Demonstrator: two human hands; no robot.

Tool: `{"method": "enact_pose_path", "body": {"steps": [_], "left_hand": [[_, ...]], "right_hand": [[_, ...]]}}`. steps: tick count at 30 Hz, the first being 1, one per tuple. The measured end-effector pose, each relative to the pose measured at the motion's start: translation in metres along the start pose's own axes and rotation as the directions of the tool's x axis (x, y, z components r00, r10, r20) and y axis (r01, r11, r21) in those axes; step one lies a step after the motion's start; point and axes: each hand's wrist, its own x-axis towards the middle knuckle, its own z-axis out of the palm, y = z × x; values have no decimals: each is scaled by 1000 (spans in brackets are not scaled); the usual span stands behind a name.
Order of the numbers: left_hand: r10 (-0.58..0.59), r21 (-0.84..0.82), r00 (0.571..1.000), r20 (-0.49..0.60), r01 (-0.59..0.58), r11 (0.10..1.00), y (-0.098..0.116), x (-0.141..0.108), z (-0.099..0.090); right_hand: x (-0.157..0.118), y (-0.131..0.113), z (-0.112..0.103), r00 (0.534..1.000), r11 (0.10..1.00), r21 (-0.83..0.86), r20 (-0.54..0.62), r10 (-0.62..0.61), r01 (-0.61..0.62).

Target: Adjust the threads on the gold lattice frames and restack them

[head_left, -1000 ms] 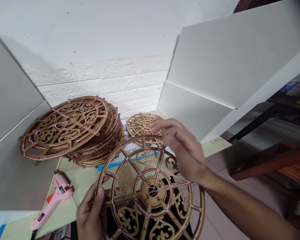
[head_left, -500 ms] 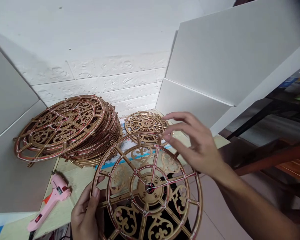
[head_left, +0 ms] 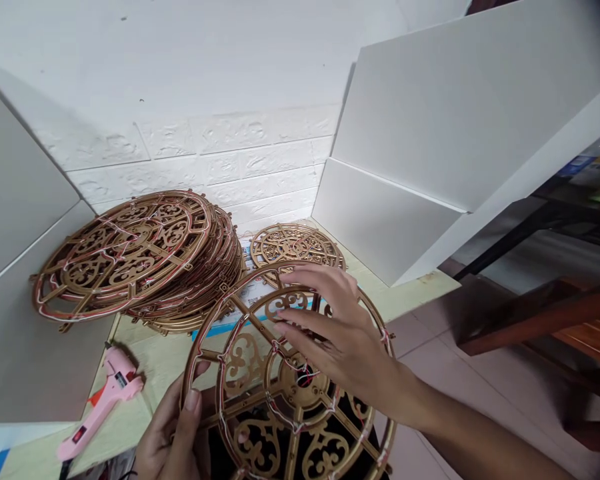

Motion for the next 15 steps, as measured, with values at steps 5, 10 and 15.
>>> {"method": "enact_pose_path", "body": {"steps": [5,10,15], "left_hand": [[-5,-26,1000,-16,5,1000,-1,1,-2],[50,0,999,13,-50,999,-3,-3,-3],[85,47,996,18,-86,995,-7,4,-9]], "right_hand": [[-2,-4,11,994,993,80,-47,94,-90],[-3,-4,18,985,977,193,-126,114,-88],[2,-10,19,969,999,8,-244,-50,54]]}}
